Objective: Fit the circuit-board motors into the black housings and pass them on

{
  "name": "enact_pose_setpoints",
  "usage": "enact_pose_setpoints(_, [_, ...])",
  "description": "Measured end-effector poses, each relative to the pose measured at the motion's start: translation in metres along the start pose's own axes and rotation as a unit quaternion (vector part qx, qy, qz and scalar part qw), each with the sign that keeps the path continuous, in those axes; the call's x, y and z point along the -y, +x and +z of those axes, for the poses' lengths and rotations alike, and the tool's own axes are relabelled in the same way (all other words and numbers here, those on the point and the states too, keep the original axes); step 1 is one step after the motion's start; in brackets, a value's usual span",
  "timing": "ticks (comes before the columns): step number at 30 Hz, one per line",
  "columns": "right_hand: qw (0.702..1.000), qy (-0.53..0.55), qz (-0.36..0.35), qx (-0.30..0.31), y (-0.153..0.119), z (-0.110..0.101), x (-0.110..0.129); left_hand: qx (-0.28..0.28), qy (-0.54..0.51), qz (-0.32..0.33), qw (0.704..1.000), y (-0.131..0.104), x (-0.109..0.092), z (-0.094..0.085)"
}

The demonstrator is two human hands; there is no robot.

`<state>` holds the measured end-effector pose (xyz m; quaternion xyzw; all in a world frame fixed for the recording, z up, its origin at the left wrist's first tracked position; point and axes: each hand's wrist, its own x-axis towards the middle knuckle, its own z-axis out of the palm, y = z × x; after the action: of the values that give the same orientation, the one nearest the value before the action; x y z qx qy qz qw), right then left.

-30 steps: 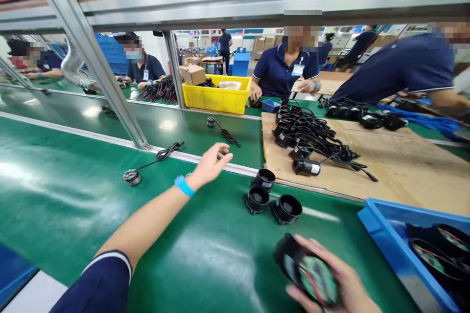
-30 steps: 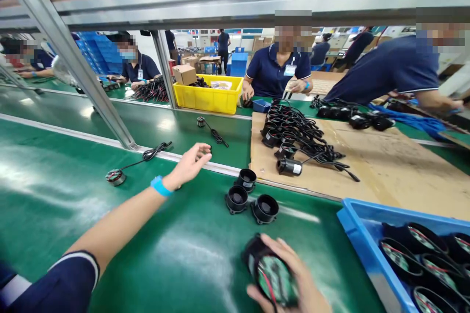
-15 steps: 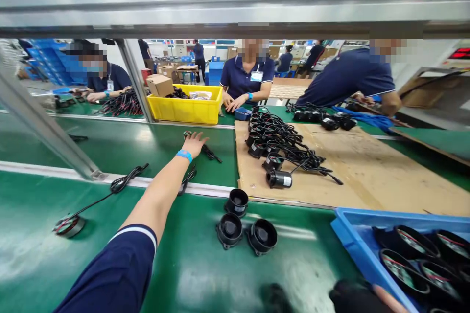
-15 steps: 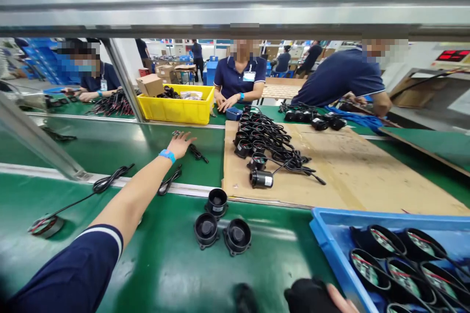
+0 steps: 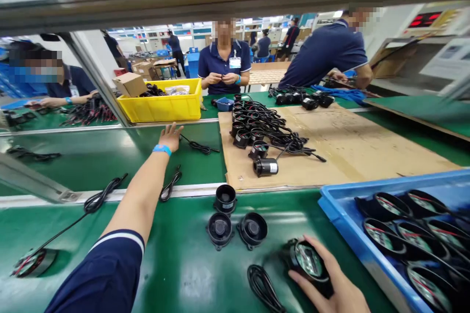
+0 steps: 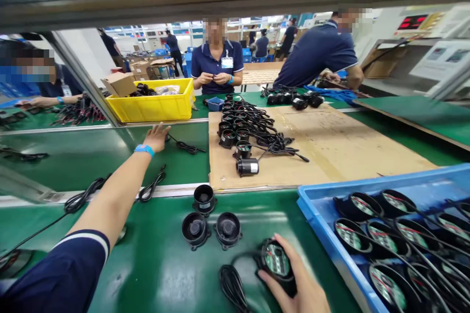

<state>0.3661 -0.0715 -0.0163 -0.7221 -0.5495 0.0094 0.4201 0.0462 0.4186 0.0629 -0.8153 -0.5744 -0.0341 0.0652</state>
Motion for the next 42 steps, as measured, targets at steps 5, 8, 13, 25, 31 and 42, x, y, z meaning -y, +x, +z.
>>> enact_pose_setpoints(5, [0.993,-0.02,-0.011,-0.112,0.006,-0.006,0.011,0.026,-0.009,-0.03,0.999,0.015,-0.005,0.001])
enact_pose_setpoints(8, [0.992,-0.009,-0.002,-0.129,0.01,-0.008,0.013,0.003,-0.009,-0.034,0.999,0.009,-0.007,-0.005])
enact_pose_setpoints(13, [0.997,-0.039,0.019,0.064,0.016,0.003,0.006,0.002,-0.007,-0.003,1.0,-0.02,-0.01,-0.028])
enact_pose_setpoints(25, [0.997,-0.068,-0.046,0.014,0.013,-0.003,0.006,-0.112,0.02,0.117,0.987,-0.187,-0.012,-0.119])
enact_pose_setpoints(31, [0.99,-0.032,-0.037,-0.136,0.007,-0.007,0.017,-0.096,-0.1,0.119,0.983,-0.322,-0.011,-0.08])
enact_pose_setpoints(42, [0.993,-0.037,-0.018,-0.109,0.011,-0.007,0.018,-0.063,-0.267,-0.022,0.961,-0.387,-0.008,-0.022])
